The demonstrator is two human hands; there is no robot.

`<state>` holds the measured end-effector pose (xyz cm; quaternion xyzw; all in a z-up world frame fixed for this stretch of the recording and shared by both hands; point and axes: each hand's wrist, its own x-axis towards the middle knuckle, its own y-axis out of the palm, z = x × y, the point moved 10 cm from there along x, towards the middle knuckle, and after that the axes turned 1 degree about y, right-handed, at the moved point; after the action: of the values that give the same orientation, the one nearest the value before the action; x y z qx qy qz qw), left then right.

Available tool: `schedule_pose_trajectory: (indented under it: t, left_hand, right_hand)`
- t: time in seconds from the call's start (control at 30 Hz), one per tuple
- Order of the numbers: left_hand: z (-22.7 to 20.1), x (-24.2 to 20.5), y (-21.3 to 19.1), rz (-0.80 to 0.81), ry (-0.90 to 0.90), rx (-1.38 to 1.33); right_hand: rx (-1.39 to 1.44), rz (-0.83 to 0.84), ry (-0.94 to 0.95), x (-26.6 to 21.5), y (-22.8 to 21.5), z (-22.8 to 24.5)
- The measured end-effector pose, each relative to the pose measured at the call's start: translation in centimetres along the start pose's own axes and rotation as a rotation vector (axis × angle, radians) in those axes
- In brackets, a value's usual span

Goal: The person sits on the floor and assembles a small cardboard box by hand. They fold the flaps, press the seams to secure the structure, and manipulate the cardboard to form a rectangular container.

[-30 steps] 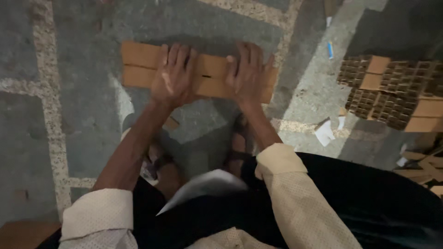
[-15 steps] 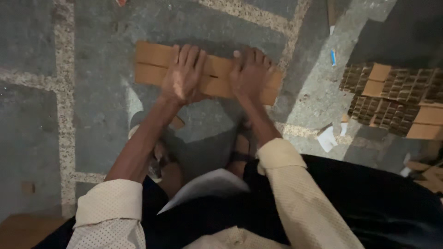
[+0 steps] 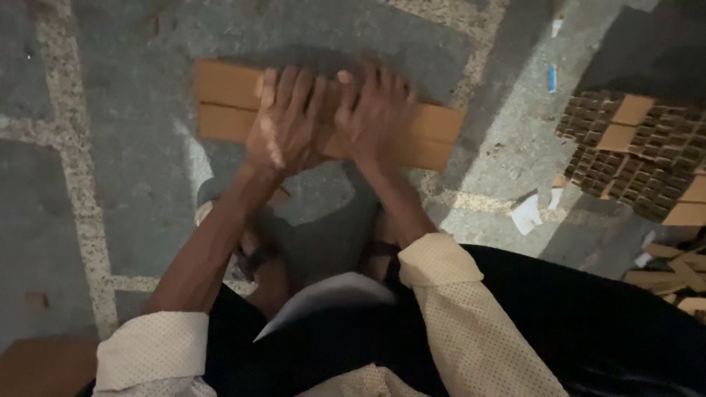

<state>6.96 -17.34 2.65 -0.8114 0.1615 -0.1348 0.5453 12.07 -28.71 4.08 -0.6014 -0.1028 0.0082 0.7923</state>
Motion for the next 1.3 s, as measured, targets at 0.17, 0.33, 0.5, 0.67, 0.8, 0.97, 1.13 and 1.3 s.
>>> schedule_pose_trajectory:
  t: [0.17, 0.33, 0.5, 0.67, 0.8, 0.97, 1.13, 1.3]
  left_hand:
    - [-0.1, 0.4, 0.1, -0.025, 0.020, 0.040]
    - [0.1, 0.6, 0.2, -0.037, 0.045, 0.072]
    - [-0.3, 0.1, -0.2, -0.046, 0.018, 0.078]
    - [-0.1, -0.2, -0.4, -0.007, 0.003, 0.077]
    - [0.1, 0.1, -0.7, -0.052, 0.013, 0.047]
    - [-0.2, 0.1, 0.0, -0.062, 0.021, 0.261]
    - [-0.3, 0.5, -0.1, 0.048, -0.038, 0.102]
    - [-1.2, 0.9, -0.3, 0.066, 0.039, 0.184]
  right_hand:
    - [-0.026, 0.039, 0.014, 0.5, -0.7, 0.2]
    - [0.076, 0.004, 0.002, -0.3, -1.0, -0.7]
    - [0.024, 0.106, 0.164, -1.5, -3.2, -7.3]
    - [0.013, 0.131, 0.128, -0.7, -2.9, -7.2]
    - [0.018, 0.124, 0.175, -0.5, -2.9, -7.6]
    - [0.021, 0.048, 0.140, -1.0, -4.6, -6.3]
    - [-0.053, -0.103, -0.043, -2.3, -3.5, -0.3]
    - [0.003, 0.050, 0.010, -1.7, 0.7, 2.4]
